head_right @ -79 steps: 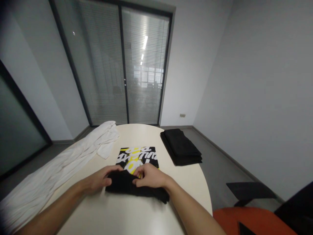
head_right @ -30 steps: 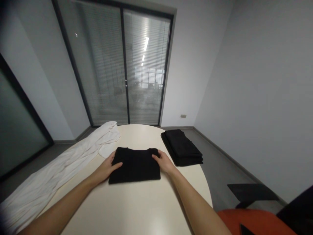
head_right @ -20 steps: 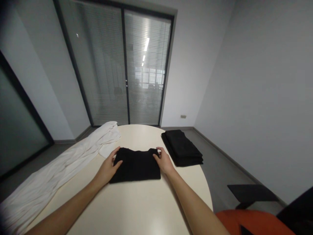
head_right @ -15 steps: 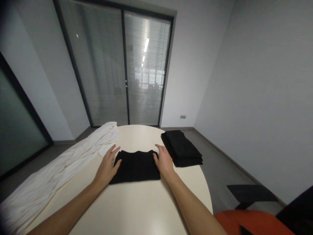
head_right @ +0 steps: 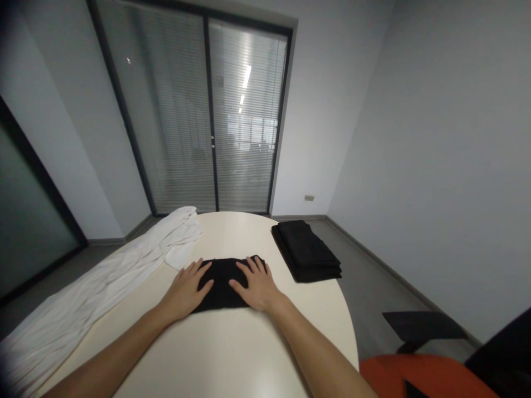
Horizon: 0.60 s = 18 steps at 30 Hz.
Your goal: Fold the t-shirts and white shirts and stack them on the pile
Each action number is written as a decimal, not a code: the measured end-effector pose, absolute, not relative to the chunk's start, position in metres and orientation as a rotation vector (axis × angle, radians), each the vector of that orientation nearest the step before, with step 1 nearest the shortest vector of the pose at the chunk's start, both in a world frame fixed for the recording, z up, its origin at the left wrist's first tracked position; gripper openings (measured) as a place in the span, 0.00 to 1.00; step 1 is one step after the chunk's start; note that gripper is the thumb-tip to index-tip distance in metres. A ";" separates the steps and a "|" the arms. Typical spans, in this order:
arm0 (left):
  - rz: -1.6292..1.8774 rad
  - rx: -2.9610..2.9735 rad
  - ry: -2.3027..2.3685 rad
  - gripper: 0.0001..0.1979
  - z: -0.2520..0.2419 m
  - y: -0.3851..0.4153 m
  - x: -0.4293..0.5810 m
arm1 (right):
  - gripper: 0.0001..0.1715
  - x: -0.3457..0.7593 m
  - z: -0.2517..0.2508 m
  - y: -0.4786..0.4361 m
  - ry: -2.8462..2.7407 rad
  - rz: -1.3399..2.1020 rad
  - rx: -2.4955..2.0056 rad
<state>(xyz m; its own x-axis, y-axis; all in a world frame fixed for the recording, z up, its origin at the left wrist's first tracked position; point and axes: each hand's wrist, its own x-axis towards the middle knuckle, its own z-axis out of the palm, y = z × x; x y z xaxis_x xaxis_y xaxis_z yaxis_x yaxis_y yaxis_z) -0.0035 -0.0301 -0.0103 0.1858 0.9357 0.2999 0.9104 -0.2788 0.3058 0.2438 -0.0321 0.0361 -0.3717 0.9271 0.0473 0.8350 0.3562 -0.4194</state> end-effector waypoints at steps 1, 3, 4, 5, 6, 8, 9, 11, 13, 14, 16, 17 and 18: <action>0.665 2.356 1.879 0.29 -0.010 -0.028 -0.005 | 0.42 0.244 0.036 -0.031 -2.341 0.487 -1.572; 0.675 2.327 1.921 0.27 -0.009 -0.024 -0.007 | 0.41 0.246 0.036 -0.030 -2.333 0.499 -1.567; 0.694 2.316 1.931 0.27 -0.010 -0.022 -0.008 | 0.41 0.247 0.037 -0.029 -2.332 0.501 -1.560; 0.722 2.307 1.932 0.26 -0.010 -0.021 -0.009 | 0.40 0.249 0.037 -0.029 -2.338 0.501 -1.546; 0.760 2.299 1.921 0.26 -0.010 -0.020 -0.010 | 0.40 0.251 0.039 -0.029 -2.352 0.497 -1.528; 0.853 2.290 1.851 0.25 -0.012 -0.018 -0.013 | 0.41 0.255 0.043 -0.032 -2.401 0.468 -1.466; 0.908 2.277 1.807 0.24 -0.012 -0.017 -0.014 | 0.43 0.257 0.046 -0.034 -2.435 0.453 -1.417; 1.024 2.227 1.719 0.22 -0.012 -0.015 -0.017 | 0.46 0.260 0.052 -0.039 -2.519 0.468 -1.296; 1.138 2.137 1.642 0.20 -0.012 -0.012 -0.019 | 0.51 0.260 0.057 -0.043 -2.597 0.518 -1.190; 1.188 2.079 1.608 0.19 -0.011 -0.011 -0.020 | 0.54 0.260 0.059 -0.044 -2.625 0.540 -1.154; 1.259 1.947 1.521 0.17 -0.008 -0.010 -0.019 | 0.56 0.260 0.060 -0.045 -2.649 0.558 -1.111; 1.279 1.869 1.467 0.16 -0.005 -0.010 -0.018 | 0.54 0.261 0.058 -0.043 -2.641 0.560 -1.094; 1.292 1.791 1.408 0.16 -0.003 -0.011 -0.017 | 0.48 0.261 0.056 -0.041 -2.615 0.563 -1.083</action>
